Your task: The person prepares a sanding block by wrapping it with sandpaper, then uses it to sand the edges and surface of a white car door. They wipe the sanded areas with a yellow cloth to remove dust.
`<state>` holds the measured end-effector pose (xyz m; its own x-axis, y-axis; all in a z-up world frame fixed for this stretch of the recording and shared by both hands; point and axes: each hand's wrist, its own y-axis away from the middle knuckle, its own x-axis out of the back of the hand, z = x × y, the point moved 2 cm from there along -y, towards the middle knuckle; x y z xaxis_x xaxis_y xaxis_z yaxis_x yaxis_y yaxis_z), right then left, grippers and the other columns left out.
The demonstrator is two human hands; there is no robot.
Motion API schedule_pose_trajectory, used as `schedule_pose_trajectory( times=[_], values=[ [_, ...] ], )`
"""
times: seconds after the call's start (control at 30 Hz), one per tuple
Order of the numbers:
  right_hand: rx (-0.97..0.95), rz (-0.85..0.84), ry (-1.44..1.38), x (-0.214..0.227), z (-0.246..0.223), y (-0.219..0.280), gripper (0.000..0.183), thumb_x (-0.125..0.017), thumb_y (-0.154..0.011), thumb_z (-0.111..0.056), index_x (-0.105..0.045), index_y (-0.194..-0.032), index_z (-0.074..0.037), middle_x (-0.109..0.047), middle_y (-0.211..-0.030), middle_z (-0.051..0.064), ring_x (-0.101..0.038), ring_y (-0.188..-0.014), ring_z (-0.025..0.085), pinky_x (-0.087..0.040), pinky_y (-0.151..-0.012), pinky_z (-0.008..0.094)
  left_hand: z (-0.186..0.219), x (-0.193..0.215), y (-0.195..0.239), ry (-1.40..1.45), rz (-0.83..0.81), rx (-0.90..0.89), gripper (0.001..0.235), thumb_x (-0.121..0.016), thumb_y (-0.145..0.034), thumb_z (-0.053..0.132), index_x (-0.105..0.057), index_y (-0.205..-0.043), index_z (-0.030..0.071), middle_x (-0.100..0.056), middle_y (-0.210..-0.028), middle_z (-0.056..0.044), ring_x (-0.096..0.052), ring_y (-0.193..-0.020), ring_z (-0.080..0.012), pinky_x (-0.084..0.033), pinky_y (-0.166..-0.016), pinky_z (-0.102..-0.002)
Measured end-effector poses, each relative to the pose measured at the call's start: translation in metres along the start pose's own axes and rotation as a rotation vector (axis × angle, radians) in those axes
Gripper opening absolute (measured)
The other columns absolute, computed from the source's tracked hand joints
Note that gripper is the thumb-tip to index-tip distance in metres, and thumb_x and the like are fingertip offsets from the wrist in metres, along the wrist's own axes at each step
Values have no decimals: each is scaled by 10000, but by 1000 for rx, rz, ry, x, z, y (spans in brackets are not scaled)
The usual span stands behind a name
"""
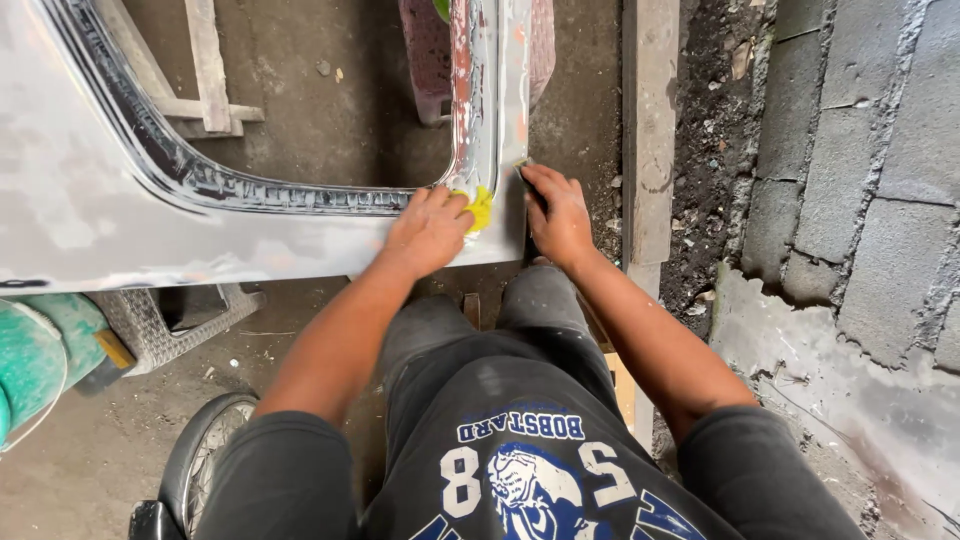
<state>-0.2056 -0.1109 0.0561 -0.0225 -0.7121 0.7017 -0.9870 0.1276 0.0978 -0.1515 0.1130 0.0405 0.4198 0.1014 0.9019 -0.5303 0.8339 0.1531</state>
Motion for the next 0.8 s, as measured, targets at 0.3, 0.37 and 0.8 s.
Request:
schedule_pose_trajectory(
  times=[0.3, 0.37, 0.8],
  values=[
    [361, -380, 507, -19, -33, -21, 538, -580, -853, -58, -639, -1385, -111, -591, -1437, 25, -568, -1120, 332, -479, -948, 453, -36, 17, 80, -41, 301, 288, 276, -690, -818, 167, -720, -1085, 103, -622, -1342, -60, -517, -1266, -293, -407, -1026, -461],
    [361, -417, 608, -37, -25, -17, 529, -574, -860, -88, -631, -1386, -110, -582, -1434, 31, -563, -1137, 330, -481, -933, 458, -31, 6, 75, -46, 347, 349, 287, -700, -810, 167, -715, -1090, 106, -612, -1348, -63, -510, -1262, -301, -394, -1044, -482],
    [331, -803, 1032, -28, -64, -48, 329, -491, -1039, -177, -708, -1281, -127, -626, -1371, 64, -551, -1276, 291, -491, -1029, 429, -37, -5, 73, -34, 370, 407, 299, -713, -832, 181, -704, -1125, 120, -565, -1411, -60, -480, -1285, -319, -371, -1082, -502]
  ],
)
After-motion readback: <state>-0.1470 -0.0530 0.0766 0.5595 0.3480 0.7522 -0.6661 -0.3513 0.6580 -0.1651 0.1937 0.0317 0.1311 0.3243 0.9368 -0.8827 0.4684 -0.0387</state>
